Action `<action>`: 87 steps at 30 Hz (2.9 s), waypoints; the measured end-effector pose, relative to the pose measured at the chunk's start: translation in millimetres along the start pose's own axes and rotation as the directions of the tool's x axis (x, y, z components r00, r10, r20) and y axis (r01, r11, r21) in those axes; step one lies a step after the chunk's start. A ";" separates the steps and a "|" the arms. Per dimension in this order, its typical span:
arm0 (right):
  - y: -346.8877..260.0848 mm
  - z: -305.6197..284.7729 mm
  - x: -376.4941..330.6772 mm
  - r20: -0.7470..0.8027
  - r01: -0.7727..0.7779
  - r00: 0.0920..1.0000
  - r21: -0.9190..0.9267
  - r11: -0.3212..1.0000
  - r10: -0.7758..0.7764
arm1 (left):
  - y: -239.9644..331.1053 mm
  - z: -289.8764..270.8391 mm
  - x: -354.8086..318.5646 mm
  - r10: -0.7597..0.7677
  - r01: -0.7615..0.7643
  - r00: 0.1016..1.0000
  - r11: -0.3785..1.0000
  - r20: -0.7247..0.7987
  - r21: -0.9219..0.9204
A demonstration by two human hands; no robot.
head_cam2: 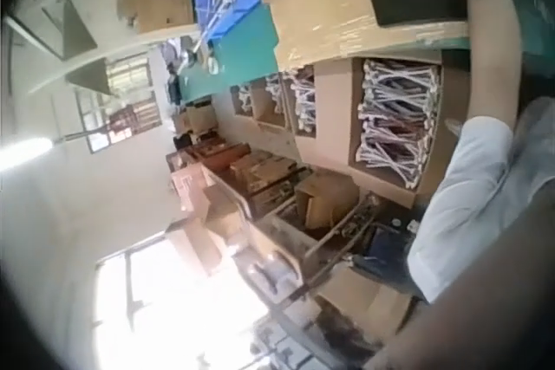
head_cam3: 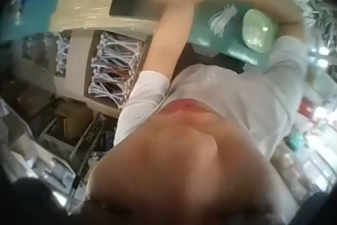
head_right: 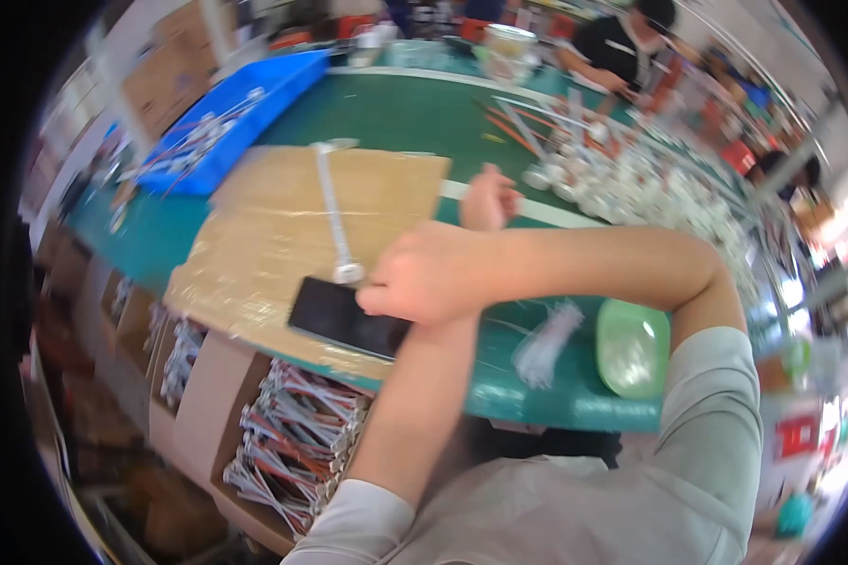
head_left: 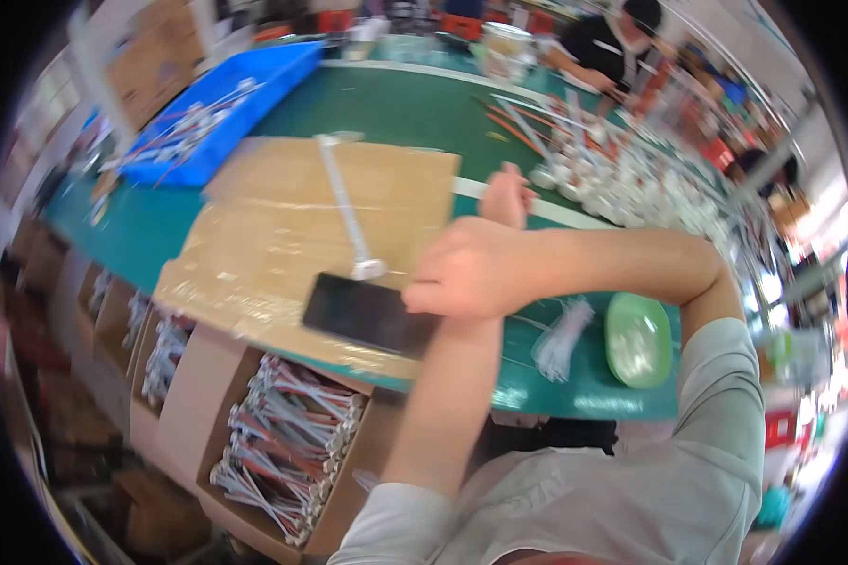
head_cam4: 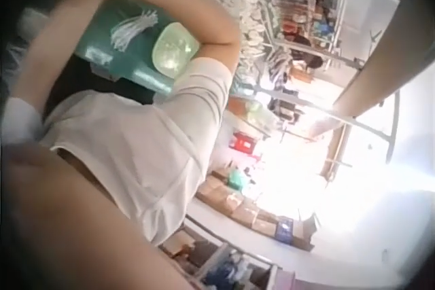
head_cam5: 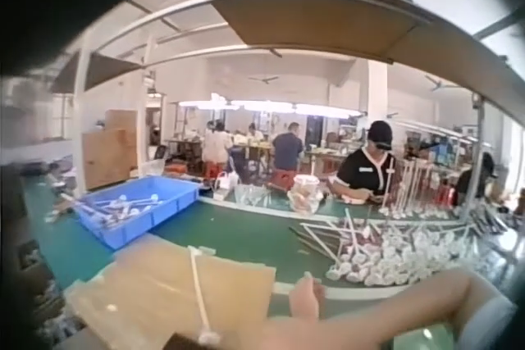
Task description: Assembling small white plastic components and wire ties at an industrial workbench.
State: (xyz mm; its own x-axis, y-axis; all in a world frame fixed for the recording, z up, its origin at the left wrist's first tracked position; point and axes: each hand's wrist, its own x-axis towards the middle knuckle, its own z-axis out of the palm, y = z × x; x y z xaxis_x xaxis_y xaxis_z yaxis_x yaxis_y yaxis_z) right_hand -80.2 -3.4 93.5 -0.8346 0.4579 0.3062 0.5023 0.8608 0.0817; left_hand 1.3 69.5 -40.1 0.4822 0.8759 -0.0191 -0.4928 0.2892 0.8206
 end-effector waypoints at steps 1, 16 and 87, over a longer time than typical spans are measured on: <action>-11.6 -16.0 -37.8 0.049 -0.087 0.995 -0.027 0.996 0.088 | -0.1 10.4 -4.0 -0.002 0.002 0.999 1.000 0.037 -0.001; 63.7 -113.3 -277.0 -0.188 -0.850 0.324 -0.489 0.198 0.927 | 3.1 29.3 -41.6 0.315 -0.465 0.884 0.675 0.347 0.572; -172.3 -47.8 -309.5 0.050 -0.715 0.663 0.337 0.612 0.747 | -6.4 76.7 -142.4 -0.027 -0.330 0.704 0.872 0.709 0.361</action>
State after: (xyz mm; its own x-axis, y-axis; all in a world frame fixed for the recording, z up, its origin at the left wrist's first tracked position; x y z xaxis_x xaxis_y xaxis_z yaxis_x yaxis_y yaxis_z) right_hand 102.4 -304.2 30.1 -0.1895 0.9577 0.2167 0.8281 0.2744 -0.4889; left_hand -8.6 -86.7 1.2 0.8665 0.3352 0.3699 -0.3280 -0.1763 0.9281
